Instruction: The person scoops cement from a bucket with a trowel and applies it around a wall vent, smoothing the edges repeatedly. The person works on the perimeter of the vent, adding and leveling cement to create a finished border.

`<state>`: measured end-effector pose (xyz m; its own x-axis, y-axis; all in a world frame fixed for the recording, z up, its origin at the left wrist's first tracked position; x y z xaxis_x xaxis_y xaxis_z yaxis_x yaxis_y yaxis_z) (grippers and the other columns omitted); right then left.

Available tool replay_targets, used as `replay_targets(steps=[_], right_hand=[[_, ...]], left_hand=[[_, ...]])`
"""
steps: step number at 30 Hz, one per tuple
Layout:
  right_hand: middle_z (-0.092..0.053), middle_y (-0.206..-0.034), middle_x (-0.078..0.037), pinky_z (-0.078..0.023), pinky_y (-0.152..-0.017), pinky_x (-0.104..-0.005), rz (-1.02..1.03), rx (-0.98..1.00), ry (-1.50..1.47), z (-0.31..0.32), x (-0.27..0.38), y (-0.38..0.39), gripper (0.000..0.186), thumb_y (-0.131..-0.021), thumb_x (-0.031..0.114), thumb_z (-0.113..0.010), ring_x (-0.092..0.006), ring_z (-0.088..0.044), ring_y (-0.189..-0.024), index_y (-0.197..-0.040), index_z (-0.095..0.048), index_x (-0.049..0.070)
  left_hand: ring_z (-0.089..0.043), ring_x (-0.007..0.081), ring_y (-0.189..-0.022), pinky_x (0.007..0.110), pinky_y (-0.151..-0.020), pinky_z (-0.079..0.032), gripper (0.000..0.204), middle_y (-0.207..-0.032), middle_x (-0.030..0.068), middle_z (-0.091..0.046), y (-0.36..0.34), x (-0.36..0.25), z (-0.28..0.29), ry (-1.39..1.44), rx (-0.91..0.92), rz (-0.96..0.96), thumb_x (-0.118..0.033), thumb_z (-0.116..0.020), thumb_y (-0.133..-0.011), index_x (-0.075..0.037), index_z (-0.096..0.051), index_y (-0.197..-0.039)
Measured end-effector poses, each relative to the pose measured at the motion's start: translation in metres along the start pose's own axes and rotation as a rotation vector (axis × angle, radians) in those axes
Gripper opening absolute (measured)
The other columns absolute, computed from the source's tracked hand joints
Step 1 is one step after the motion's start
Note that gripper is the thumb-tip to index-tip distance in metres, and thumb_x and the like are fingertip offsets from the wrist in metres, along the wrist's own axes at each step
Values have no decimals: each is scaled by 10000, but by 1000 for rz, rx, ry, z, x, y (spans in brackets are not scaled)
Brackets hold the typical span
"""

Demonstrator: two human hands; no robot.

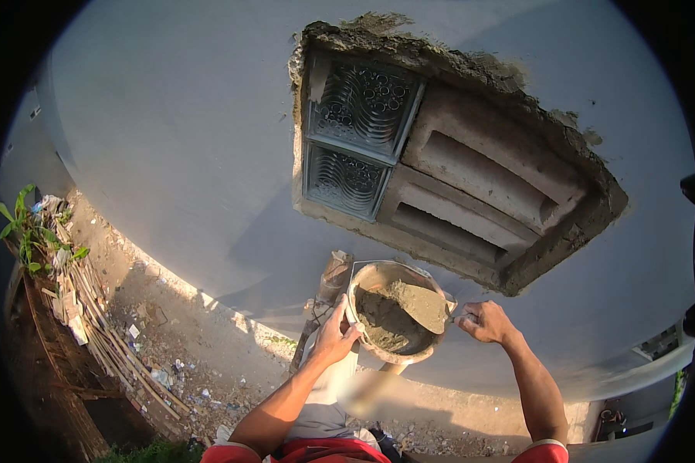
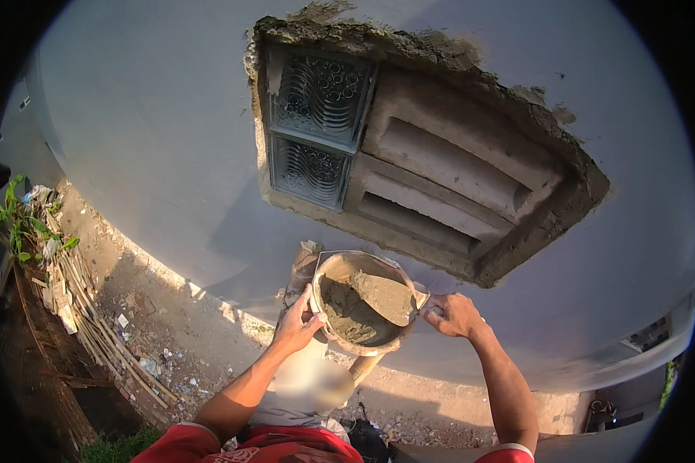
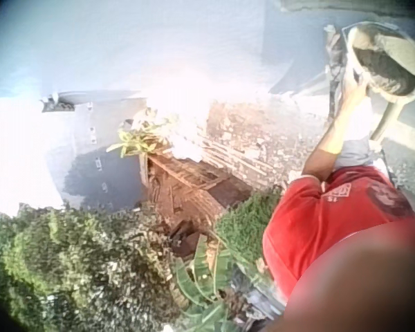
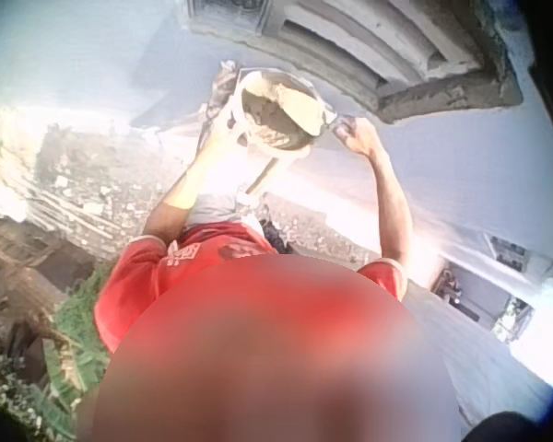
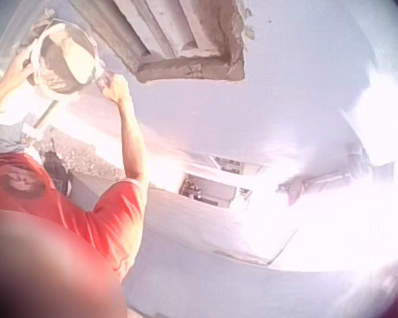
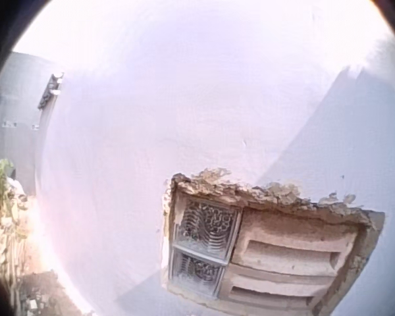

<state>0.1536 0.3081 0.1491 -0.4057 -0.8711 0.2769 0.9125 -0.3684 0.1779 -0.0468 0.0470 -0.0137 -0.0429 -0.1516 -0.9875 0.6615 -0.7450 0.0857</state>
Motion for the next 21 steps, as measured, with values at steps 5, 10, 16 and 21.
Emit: replay_targets(steps=[5,10,16,21], right_hand=[[-684,-770,-209,-521,-735,-522,-20,-59,12,45,33,1,308,-888,350,-717,-444,-667,-775,-956,-691,51],[-691,-823,-200,-526,-744,-502,-8,-65,183,101,74,9,314,-865,304,-778,-426,-671,-804,-930,-663,19],[-663,-862,-160,-505,-729,-481,133,-282,254,178,150,14,289,-857,237,-817,-385,-650,-806,-928,-676,-5],[-663,-870,-136,-494,-718,-457,242,-423,293,233,218,12,259,-846,210,-829,-350,-636,-789,-963,-719,7]], left_hand=[[-697,235,-1047,370,-971,-528,891,-1210,153,-713,0,-2,-1,-61,-33,3,-234,-744,-960,-49,-261,-1686],[-687,348,-1189,425,-1050,-501,879,-1333,221,-691,-4,9,-4,-115,-68,-14,-272,-725,-954,-55,-278,-1679],[-643,408,-1283,461,-1072,-495,862,-1430,255,-636,-8,11,-6,-220,-124,-36,-289,-718,-960,-93,-289,-1682],[-647,397,-1276,438,-1083,-496,857,-1421,251,-646,-13,20,-9,-176,-48,164,-285,-728,-959,-133,-300,-1686]])
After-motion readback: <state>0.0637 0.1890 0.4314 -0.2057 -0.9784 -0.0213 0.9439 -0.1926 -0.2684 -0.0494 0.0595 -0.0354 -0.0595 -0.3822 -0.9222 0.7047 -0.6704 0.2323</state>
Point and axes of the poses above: each hand's wrist, its own y-axis away from the middle knuckle, its own z-axis out of the back of the hand, x = y × z, the point moved 8 cm from there along -y, towards the middle knuckle
